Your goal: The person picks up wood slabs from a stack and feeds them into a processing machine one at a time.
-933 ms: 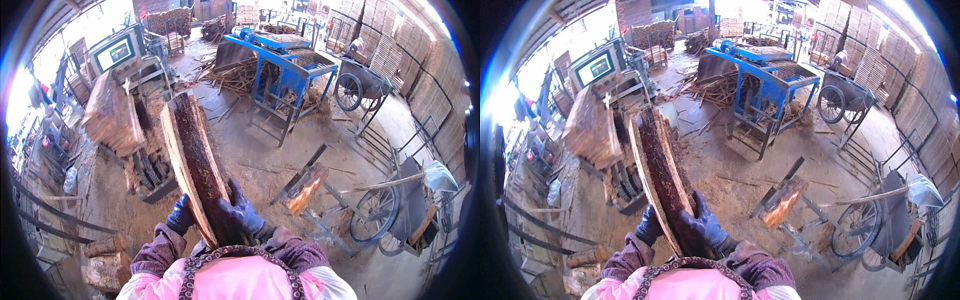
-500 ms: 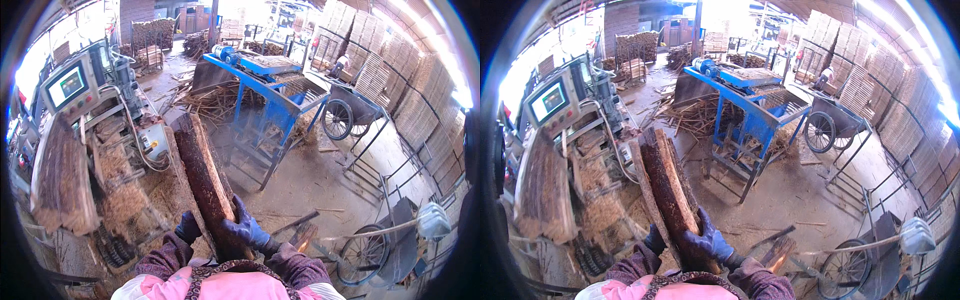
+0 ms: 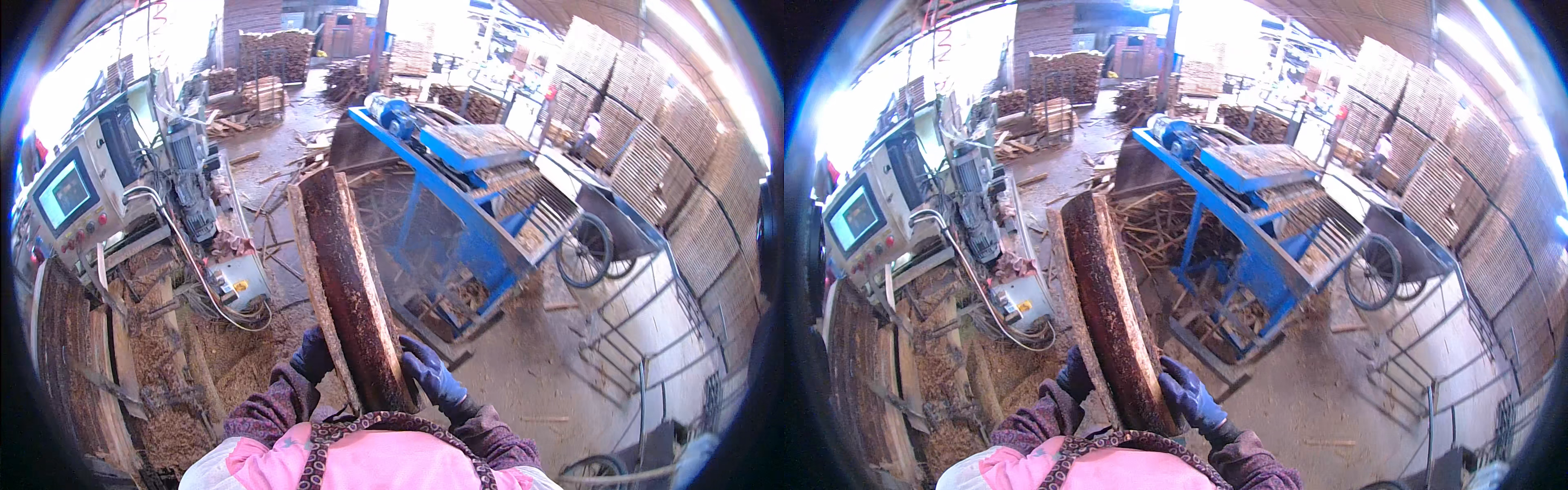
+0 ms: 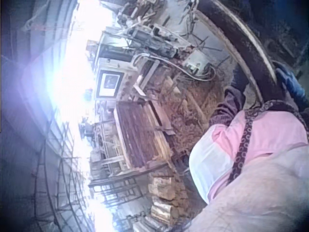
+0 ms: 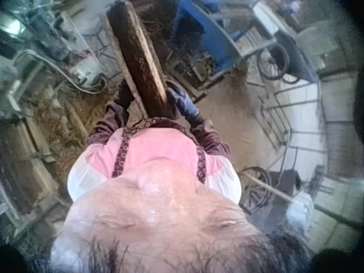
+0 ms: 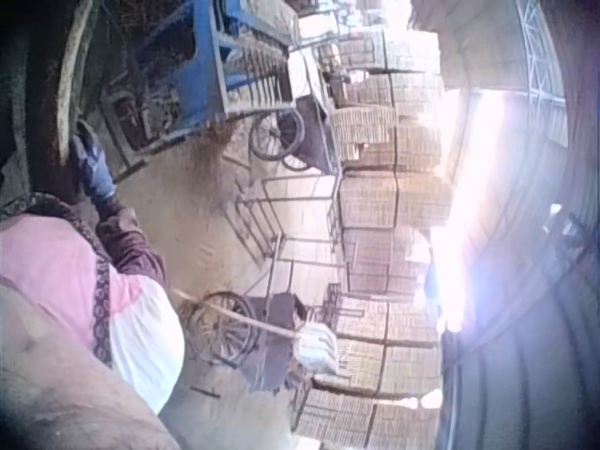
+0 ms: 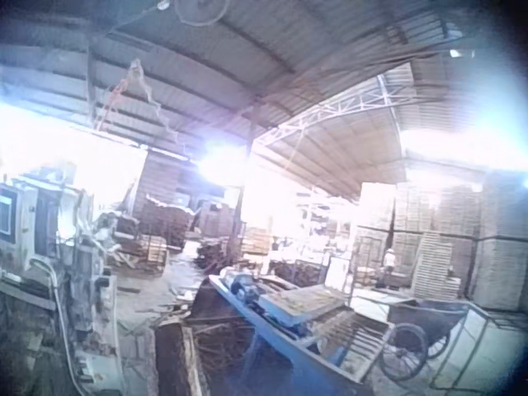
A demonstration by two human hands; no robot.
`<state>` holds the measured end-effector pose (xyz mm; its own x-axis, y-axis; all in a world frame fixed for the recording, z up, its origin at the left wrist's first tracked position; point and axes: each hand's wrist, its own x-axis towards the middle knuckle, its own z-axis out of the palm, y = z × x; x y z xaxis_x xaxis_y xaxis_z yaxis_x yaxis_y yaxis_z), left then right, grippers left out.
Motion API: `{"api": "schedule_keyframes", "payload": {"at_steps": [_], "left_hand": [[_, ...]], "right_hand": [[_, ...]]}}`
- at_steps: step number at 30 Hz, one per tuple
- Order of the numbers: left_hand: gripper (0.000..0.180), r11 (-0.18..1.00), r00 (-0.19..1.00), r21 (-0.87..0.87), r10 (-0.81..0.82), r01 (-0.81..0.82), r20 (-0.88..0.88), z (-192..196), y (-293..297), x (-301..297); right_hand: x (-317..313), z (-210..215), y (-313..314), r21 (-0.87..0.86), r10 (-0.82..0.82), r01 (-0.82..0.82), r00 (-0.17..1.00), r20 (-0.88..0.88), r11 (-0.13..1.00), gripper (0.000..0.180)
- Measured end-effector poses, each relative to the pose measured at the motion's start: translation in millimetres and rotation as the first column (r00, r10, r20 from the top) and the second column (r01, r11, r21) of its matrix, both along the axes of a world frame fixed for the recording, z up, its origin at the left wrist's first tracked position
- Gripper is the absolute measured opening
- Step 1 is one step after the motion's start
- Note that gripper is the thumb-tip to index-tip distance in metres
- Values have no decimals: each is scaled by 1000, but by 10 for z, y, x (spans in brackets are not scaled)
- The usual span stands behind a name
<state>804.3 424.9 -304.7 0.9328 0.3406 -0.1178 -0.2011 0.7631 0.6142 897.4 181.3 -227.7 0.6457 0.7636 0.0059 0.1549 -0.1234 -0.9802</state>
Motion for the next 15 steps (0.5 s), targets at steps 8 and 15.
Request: {"api": "schedule_keyframes", "payload": {"at_steps": [8,15], "left_hand": [[48,999,999,-6,-42,42,35,-627,1667,1305],[49,990,991,57,-125,128,-47,-309,3096,2617]], "right_hand": [[1786,-562,1273,67,48,-49,999,6,997,42],[2612,-1152,1783,-59,-326,360,746,-581,931,45]]}}
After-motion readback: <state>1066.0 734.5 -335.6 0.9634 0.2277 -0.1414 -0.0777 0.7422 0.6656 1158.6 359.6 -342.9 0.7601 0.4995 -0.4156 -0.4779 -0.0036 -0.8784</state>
